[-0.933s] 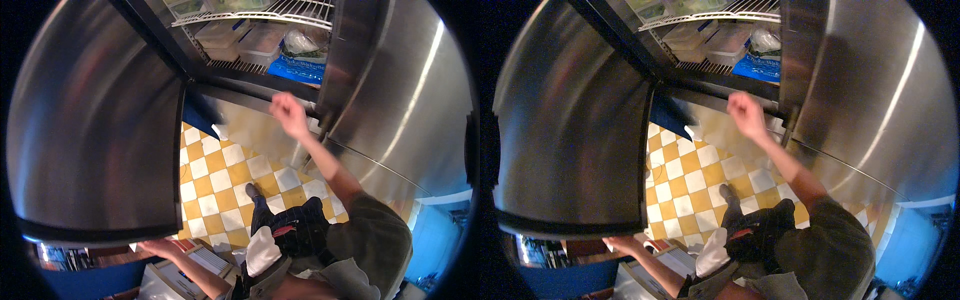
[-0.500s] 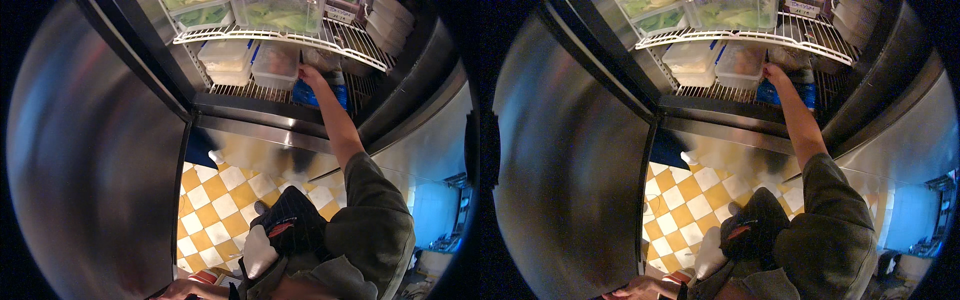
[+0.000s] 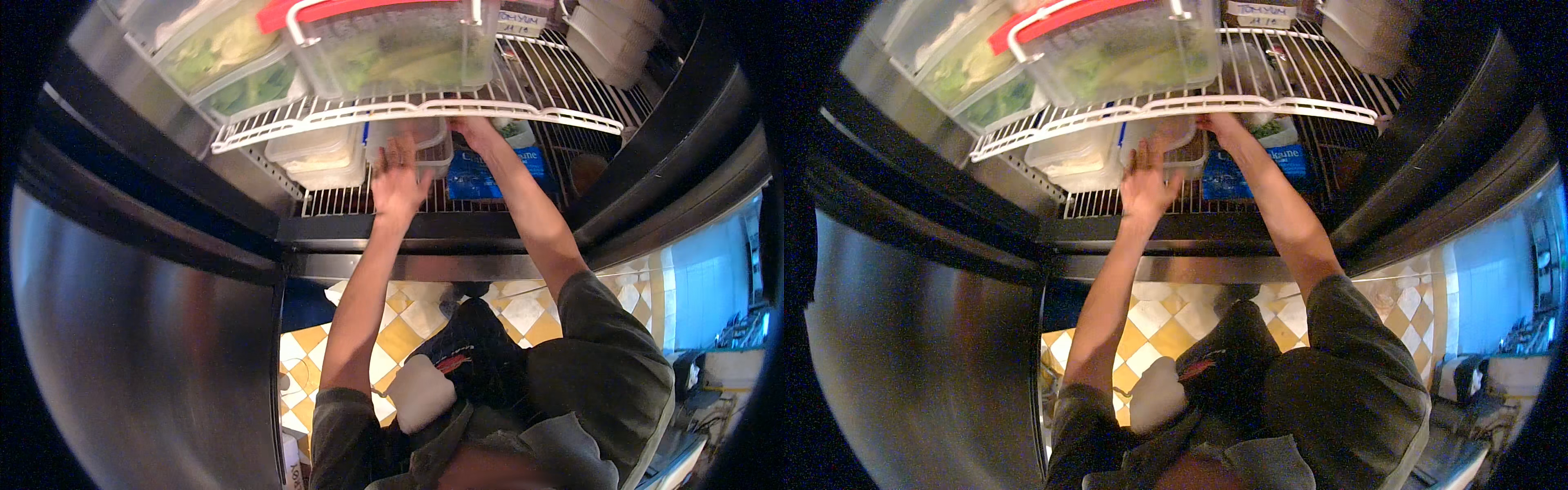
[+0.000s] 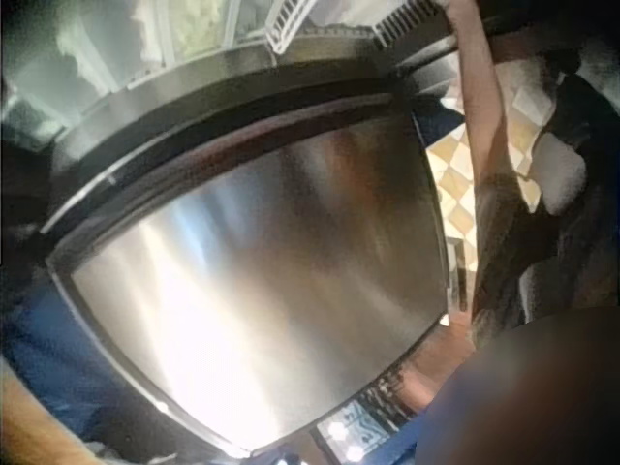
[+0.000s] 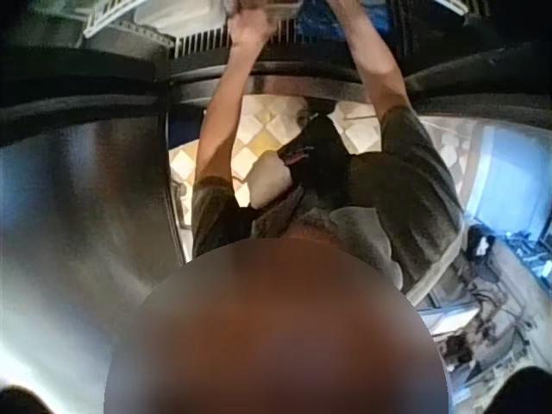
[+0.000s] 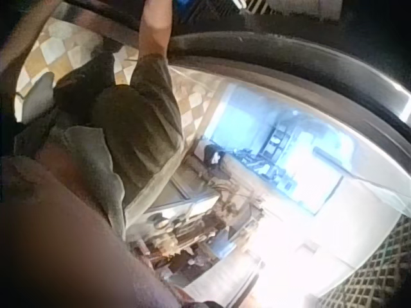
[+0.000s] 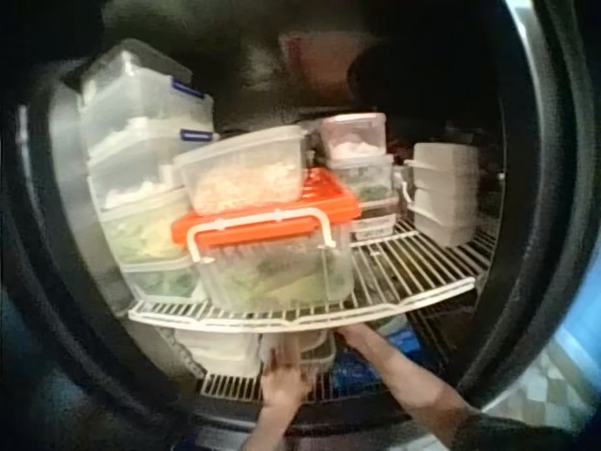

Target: The person assembles a bowl by adding shredded vegetables, cooked meat, and kimchi, then cracks an egg into the center. They sprinkle chopped green onions and seasonings, and drizzle sauce over the top.

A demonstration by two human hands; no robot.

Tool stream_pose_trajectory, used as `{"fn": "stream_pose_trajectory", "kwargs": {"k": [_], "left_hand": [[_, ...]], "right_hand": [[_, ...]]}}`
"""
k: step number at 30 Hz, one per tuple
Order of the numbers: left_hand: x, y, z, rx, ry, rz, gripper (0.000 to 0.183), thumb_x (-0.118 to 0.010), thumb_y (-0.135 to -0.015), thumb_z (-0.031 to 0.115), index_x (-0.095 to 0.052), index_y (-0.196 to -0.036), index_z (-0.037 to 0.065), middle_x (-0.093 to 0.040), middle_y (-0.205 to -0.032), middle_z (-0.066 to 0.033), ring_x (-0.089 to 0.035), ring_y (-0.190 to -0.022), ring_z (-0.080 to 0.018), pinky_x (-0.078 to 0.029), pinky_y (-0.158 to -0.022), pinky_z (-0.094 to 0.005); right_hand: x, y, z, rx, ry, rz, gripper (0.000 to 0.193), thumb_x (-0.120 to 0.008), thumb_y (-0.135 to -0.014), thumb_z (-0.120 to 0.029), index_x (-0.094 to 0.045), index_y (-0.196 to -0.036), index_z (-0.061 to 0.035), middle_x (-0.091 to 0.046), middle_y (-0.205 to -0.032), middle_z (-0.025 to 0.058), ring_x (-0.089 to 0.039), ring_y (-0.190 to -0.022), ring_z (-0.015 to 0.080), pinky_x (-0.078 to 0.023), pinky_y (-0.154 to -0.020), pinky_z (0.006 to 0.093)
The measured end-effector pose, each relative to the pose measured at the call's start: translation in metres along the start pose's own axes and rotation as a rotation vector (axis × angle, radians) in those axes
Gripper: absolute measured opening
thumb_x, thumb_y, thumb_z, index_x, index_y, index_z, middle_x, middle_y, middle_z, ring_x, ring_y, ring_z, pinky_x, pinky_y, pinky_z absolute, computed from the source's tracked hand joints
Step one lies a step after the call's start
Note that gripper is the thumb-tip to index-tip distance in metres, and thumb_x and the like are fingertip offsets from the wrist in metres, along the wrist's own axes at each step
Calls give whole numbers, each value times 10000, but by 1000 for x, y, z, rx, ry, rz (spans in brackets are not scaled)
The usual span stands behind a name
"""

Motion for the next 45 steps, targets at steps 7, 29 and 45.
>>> {"fn": "stream_pose_trajectory", "kwargs": {"k": [7, 29, 45], "left_hand": [[-3, -36, -16, 156, 48, -30, 300, -512, -876, 197, -590, -1143, 86, -662, -914, -188, -649, -672, -363, -538, -594, -463], [42, 124, 9, 334, 871, -53, 323, -656, -838, 134, -602, -1144, 42, -630, -1075, -156, -627, -928, -234, -498, -820, -356], [261, 589, -110, 290, 1726, 1647, 483, -430, -930, 368, -503, -1259, 22, -495, -1313, -149, -439, -1218, -330, -328, -1059, -458]], "right_hand": [[-45, 3, -15, 499, 1137, -379, 174, -578, -813, -90, -606, -980, -49, -628, -819, 178, -593, -782, 281, -493, -713, 378], [1, 264, -73, 156, 115, -143, 285, -558, -760, -144, -499, -1029, -72, -581, -963, 104, -560, -823, 178, -461, -724, 290], [-52, 460, 89, -955, 28, -894, 506, -427, -946, -452, -509, -1203, -24, -606, -778, 129, -567, -612, 215, -471, -575, 331]]}}
Point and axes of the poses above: each hand's wrist, its own y-axis away from the middle knuckle, its own x-axis out of the back of the hand, z = x × y, the point moved 7 cm from there along -y, towards the middle knuckle
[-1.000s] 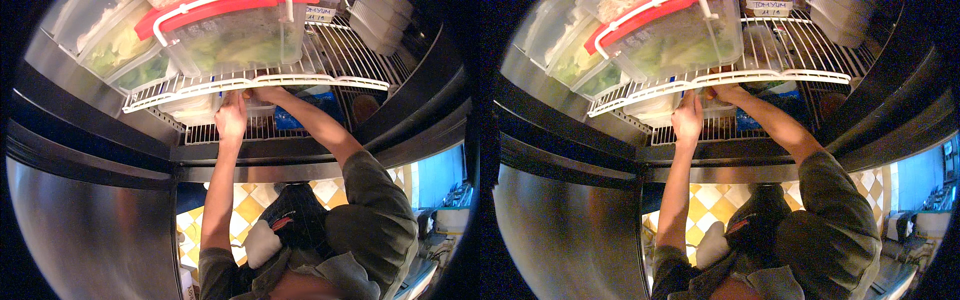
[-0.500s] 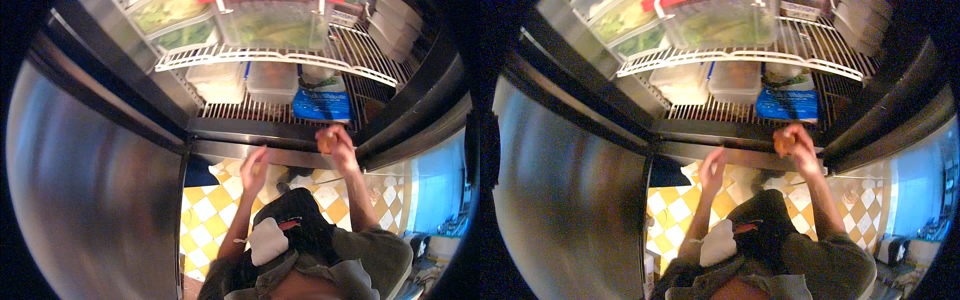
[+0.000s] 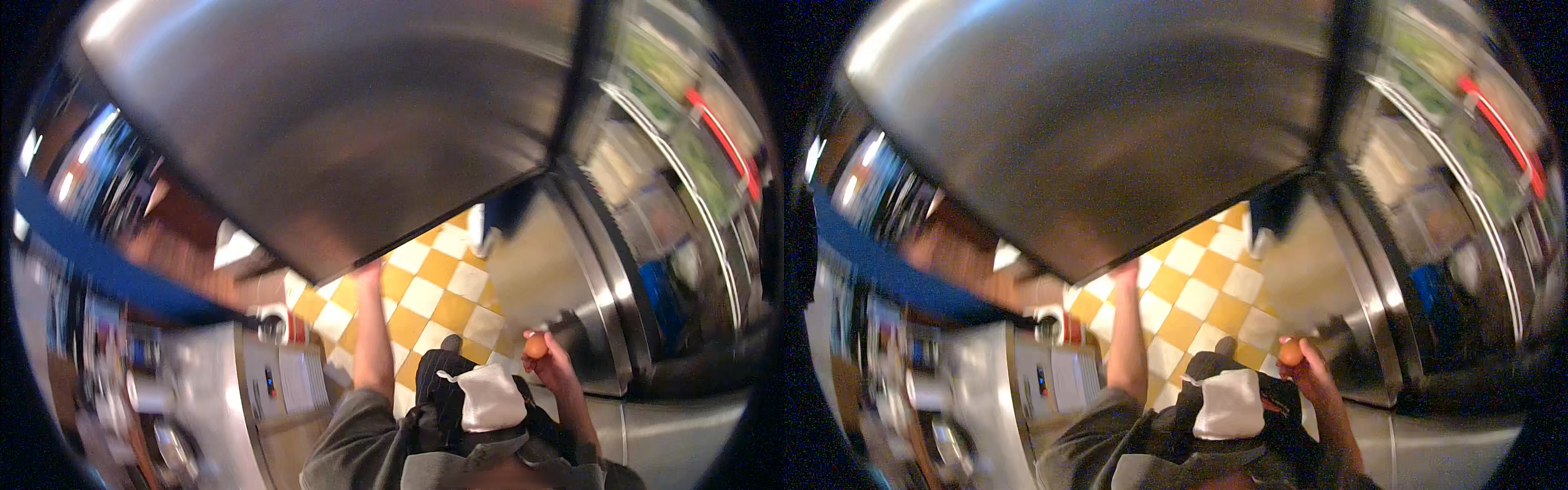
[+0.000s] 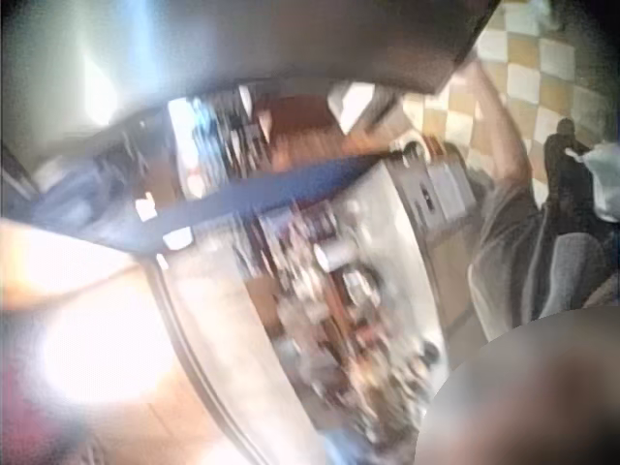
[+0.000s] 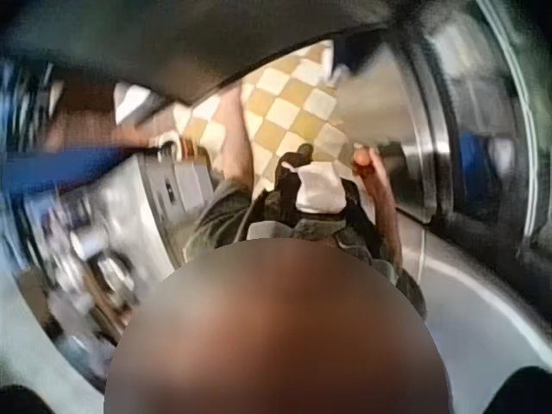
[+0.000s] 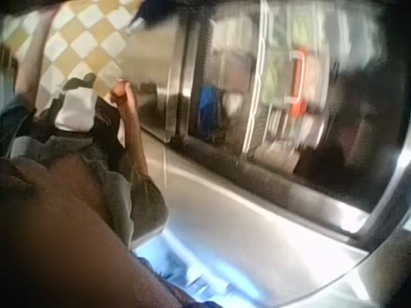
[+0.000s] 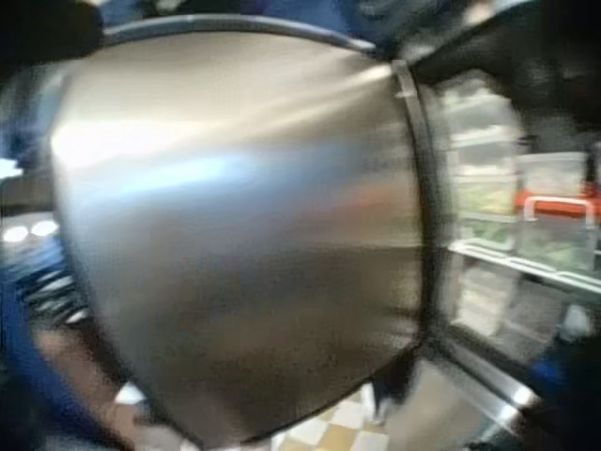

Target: The person assembles a bowl by adding shredded vegetables, cooked meat, and kimchi, then cracks an egg into the center. They sprinkle chopped green onions and seasonings, and drizzle sauce over the top.

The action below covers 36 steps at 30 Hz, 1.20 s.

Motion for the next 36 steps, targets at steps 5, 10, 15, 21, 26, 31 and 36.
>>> {"fn": "stream_pose_trajectory", "kwargs": {"k": [5, 10, 15, 21, 26, 31, 36], "left_hand": [[46, 149, -4, 234, -553, 162, 446, -431, -941, 426, -556, -1169, 64, -612, -1133, -82, -575, -996, -208, -450, -874, -382], [13, 467, -61, 707, -643, 662, 385, -433, -958, 376, -530, -1208, 100, -595, -1142, -71, -563, -984, -175, -451, -869, -315], [-128, 592, 22, 215, -582, 607, 529, -446, -958, 415, -409, -1347, 58, -547, -1233, -114, -585, -1022, -201, -481, -908, -340], [-238, 712, 126, -229, -751, 618, 484, -546, -937, 298, -425, -1342, 62, -565, -1219, -99, -577, -1081, -198, -487, -908, -347], [-267, 862, 198, -498, -737, 717, 404, -515, -955, 250, -449, -1300, 51, -572, -1194, -107, -588, -1064, -198, -495, -906, -342], [-299, 1017, 236, -767, -637, 816, 360, -445, -984, 244, -453, -1277, 35, -587, -1157, -116, -610, -970, -164, -511, -868, -329], [-316, 1150, 235, -1074, -502, 939, 370, -410, -994, 305, -488, -1230, 32, -607, -1114, -90, -605, -931, -142, -520, -823, -318]], "right_hand": [[-10, 20, 80, -172, 141, -203, 383, -449, -941, -418, -506, -1083, -66, -562, -724, 104, -534, -581, 212, -423, -525, 323], [-62, 93, 152, -129, 469, -341, 345, -570, -913, -201, -482, -1211, -51, -577, -1063, 103, -592, -933, 195, -488, -777, 325], [-193, 198, 185, 464, 825, -850, 495, -669, -806, -97, -463, -1249, -19, -576, -1167, 126, -559, -1090, 226, -442, -934, 336], [-289, 332, 268, 534, 712, -1273, 505, -668, -790, -33, -472, -1255, -30, -532, -1279, 140, -540, -1152, 233, -426, -966, 336], [-334, 450, 378, 371, 664, -1526, 537, -678, -780, -39, -473, -1276, -37, -549, -1265, 113, -562, -1128, 216, -454, -941, 330], [-369, 581, 475, 292, 707, -1849, 478, -734, -752, -171, -561, -1184, -60, -600, -1157, 125, -619, -1008, 242, -493, -873, 333], [-378, 710, 550, 116, 615, -2240, 444, -748, -753, -136, -585, -1155, -41, -613, -1111, 117, -617, -977, 214, -508, -841, 320]]}}
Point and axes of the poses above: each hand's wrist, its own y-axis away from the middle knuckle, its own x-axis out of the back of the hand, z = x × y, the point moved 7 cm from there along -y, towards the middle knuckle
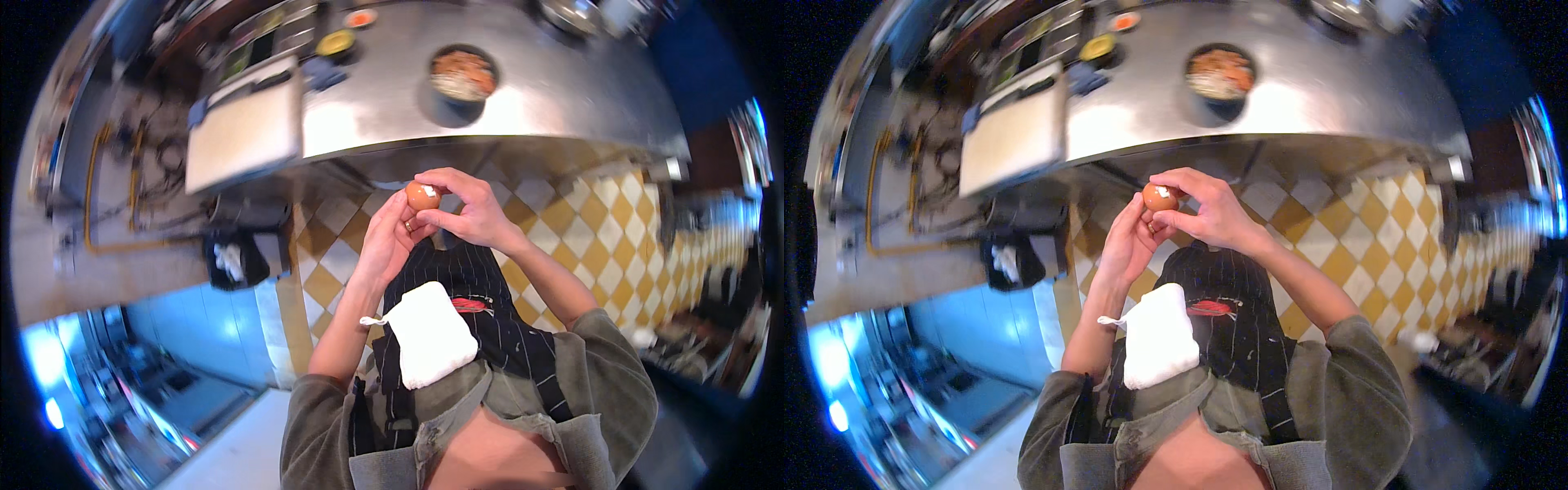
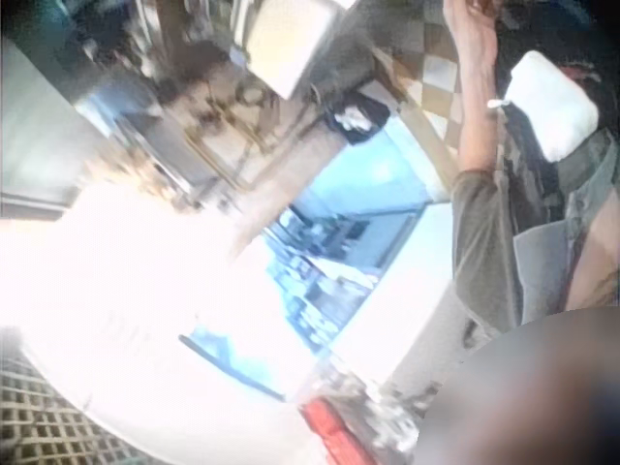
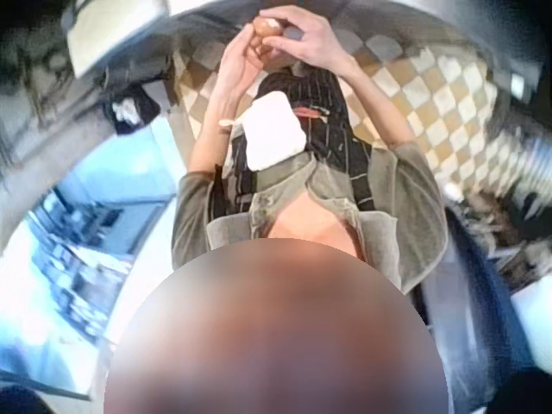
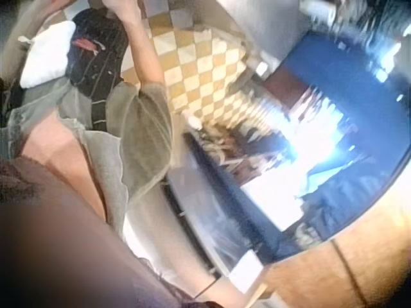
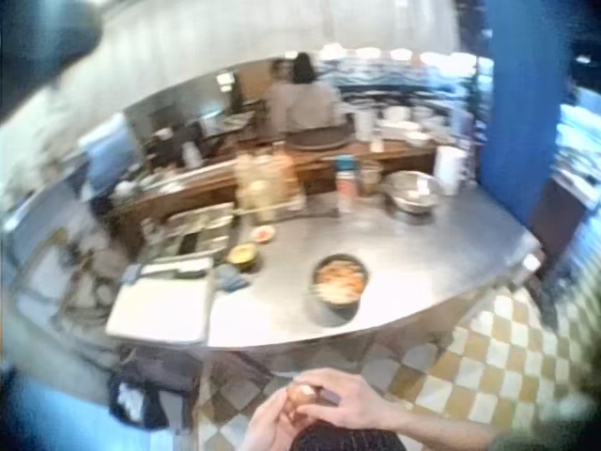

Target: The person assembles a bowl by adding shredded vegetables, cooked meat, and kimchi, then cracks an egg into the center. They sprinkle chopped green onions and seasonings, and drizzle sauce over the top.

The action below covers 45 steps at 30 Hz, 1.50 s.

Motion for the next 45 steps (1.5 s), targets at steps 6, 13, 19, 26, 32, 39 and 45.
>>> {"fn": "stream_pose_trajectory", "kwargs": {"k": [6, 13, 19, 26, 32, 39, 45], "left_hand": [[97, 65, 40, -245, 228, 359, 382, -421, -983, 360, -517, -1192, 54, -607, -1097, -69, -594, -941, -141, -496, -861, -329], [191, 143, 47, -474, 490, 568, 372, -407, -987, 355, -489, -1193, 56, -580, -1138, -94, -578, -1003, -169, -475, -910, -351], [277, 188, 72, -562, 654, 653, 378, -432, -979, 366, -505, -1192, 63, -593, -1122, -90, -582, -1002, -174, -475, -908, -356], [388, 281, 156, -655, 624, 768, 358, -510, -948, 369, -537, -1164, 86, -615, -974, -56, -600, -869, -143, -517, -802, -311], [447, 364, 227, -779, 533, 949, 363, -529, -940, 371, -546, -1161, 84, -621, -958, -52, -600, -862, -143, -511, -785, -304], [508, 433, 282, -922, 303, 1386, 420, -612, -906, 278, -502, -1204, 4, -621, -1028, -98, -625, -894, -153, -514, -803, -297], [559, 462, 320, -957, 243, 1523, 403, -586, -921, 240, -482, -1222, -8, -601, -1058, -104, -625, -897, -167, -524, -793, -301]], "right_hand": [[-136, -66, 2, 43, -220, -394, 414, -741, -742, -127, -599, -1123, -48, -619, -1077, 114, -626, -935, 226, -517, -805, 311], [-278, -80, -6, 55, -362, -724, 392, -739, -759, -105, -597, -1116, -27, -621, -1110, 122, -638, -942, 208, -526, -818, 306], [-395, -90, -1, -55, -377, -876, 398, -746, -760, -99, -595, -1121, -26, -629, -1112, 108, -642, -943, 185, -524, -836, 305], [-569, -125, -38, -223, -588, -1066, 331, -702, -806, -39, -578, -1113, -25, -603, -1157, 96, -606, -986, 139, -509, -854, 293], [-698, -150, -84, -299, -879, -1226, 244, -648, -841, 5, -547, -1061, -24, -547, -1231, 135, -593, -998, 145, -507, -853, 301], [-819, -172, -100, -361, -1045, -1301, 85, -626, -843, 15, -580, -913, 4, -618, -1118, 181, -593, -1052, 175, -497, -844, 272], [-898, -196, -99, -493, -1060, -1389, 50, -642, -818, 43, -627, -849, 8, -650, -1044, 197, -608, -1019, 163, -505, -844, 279]]}}
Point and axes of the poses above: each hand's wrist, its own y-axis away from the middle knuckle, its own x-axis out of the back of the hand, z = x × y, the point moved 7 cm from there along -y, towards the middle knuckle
